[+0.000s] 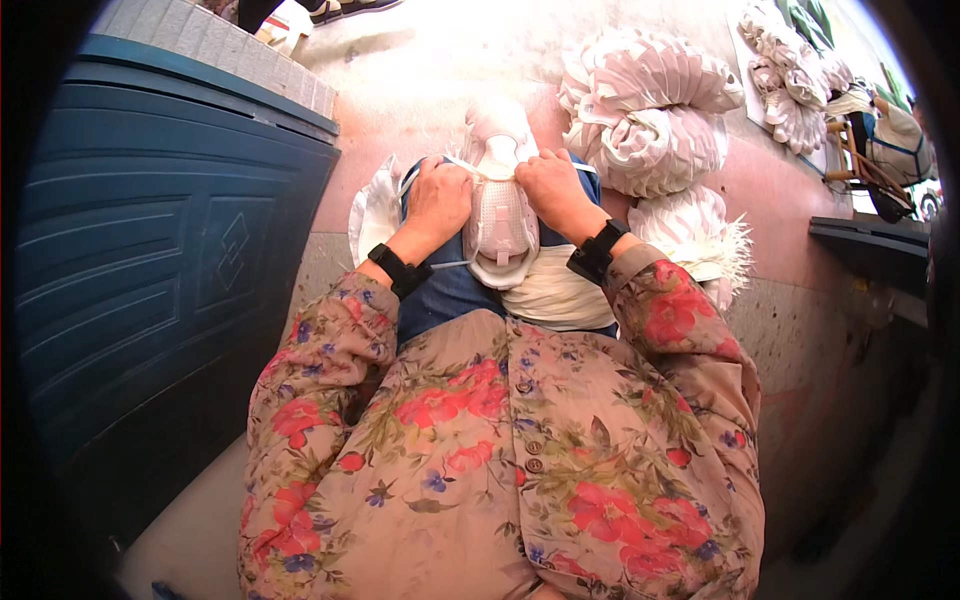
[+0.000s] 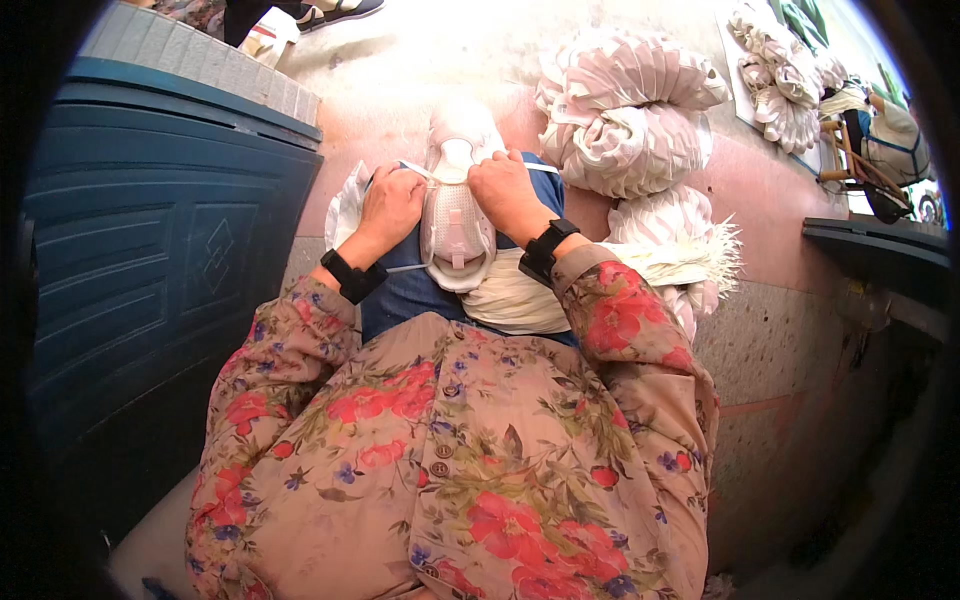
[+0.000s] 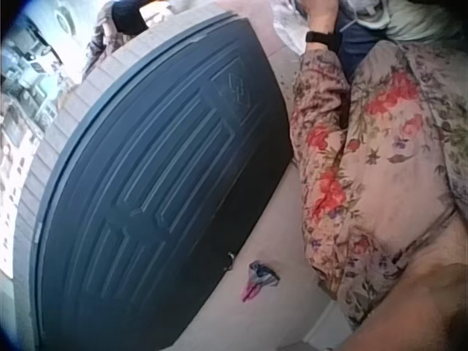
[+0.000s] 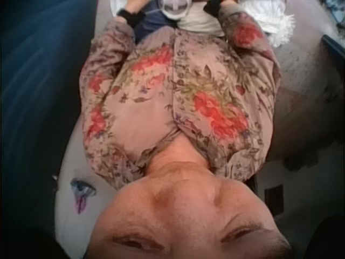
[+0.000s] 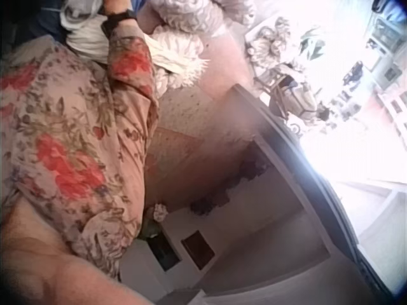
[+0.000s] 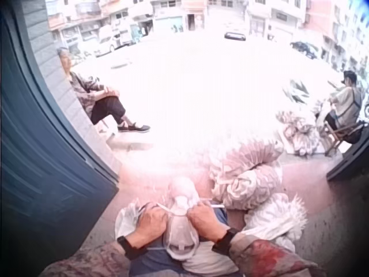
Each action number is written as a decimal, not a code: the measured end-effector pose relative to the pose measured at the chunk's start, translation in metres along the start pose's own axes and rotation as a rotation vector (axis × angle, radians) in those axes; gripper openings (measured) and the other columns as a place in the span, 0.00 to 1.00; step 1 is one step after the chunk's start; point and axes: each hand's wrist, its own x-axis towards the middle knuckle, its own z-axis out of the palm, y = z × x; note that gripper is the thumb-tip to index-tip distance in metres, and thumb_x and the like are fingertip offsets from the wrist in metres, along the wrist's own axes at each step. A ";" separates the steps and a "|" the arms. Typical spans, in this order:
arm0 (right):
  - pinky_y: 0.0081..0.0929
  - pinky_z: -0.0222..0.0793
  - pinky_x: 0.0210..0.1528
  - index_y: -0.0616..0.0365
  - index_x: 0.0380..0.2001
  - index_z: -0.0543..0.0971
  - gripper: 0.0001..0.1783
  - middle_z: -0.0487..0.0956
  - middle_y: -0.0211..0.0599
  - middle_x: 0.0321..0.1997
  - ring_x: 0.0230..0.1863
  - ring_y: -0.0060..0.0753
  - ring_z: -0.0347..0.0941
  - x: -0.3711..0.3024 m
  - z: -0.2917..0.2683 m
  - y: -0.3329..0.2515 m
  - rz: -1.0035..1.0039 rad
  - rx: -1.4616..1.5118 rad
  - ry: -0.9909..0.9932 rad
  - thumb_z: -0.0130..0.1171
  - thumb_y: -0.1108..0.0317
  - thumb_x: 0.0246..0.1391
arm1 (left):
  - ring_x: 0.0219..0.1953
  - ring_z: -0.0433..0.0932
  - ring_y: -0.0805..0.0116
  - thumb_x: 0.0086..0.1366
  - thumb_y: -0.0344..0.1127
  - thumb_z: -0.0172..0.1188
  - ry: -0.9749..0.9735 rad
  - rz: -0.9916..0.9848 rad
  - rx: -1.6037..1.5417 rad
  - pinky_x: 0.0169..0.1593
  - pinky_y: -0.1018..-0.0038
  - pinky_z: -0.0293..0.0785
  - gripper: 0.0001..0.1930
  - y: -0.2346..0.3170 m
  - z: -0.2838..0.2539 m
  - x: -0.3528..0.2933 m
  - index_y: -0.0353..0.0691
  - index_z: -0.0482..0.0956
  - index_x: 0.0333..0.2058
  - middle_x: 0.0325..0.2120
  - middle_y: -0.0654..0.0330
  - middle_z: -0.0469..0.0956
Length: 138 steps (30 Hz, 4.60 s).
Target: The recorder is lacing a white athletic shoe by hand, pulling laces through eyelets and organizing bunches of laces.
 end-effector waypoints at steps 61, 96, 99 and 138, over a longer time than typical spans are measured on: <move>0.31 0.64 0.39 0.60 0.31 0.72 0.09 0.73 0.40 0.28 0.36 0.42 0.68 -0.037 -0.007 0.006 0.030 0.507 0.148 0.49 0.77 0.41 | 0.20 0.69 0.51 0.49 0.34 0.50 -0.281 0.017 -0.383 0.25 0.67 0.64 0.08 0.009 0.004 0.013 0.35 0.71 0.22 0.16 0.48 0.69; 0.38 0.62 0.31 0.55 0.20 0.72 0.07 0.74 0.36 0.21 0.25 0.36 0.73 0.015 0.015 -0.039 -0.039 0.004 0.022 0.47 0.66 0.46 | 0.33 0.74 0.57 0.53 0.39 0.53 -0.296 -0.139 -0.439 0.36 0.68 0.68 0.11 -0.017 0.004 0.004 0.40 0.77 0.32 0.28 0.53 0.76; 0.39 0.60 0.32 0.54 0.20 0.72 0.07 0.74 0.38 0.20 0.23 0.38 0.72 0.007 0.007 -0.029 -0.063 0.141 0.021 0.47 0.66 0.45 | 0.36 0.71 0.60 0.52 0.37 0.56 -0.092 0.022 -0.071 0.38 0.69 0.66 0.11 0.000 0.003 -0.007 0.39 0.76 0.34 0.30 0.57 0.75; 0.16 0.62 0.37 0.66 0.30 0.76 0.11 0.77 0.31 0.27 0.32 0.16 0.68 -0.001 -0.018 -0.030 0.483 1.510 0.295 0.48 0.68 0.54 | 0.33 0.72 0.57 0.50 0.37 0.53 -0.266 0.181 0.084 0.44 0.63 0.61 0.08 -0.024 0.003 0.035 0.40 0.77 0.25 0.24 0.52 0.75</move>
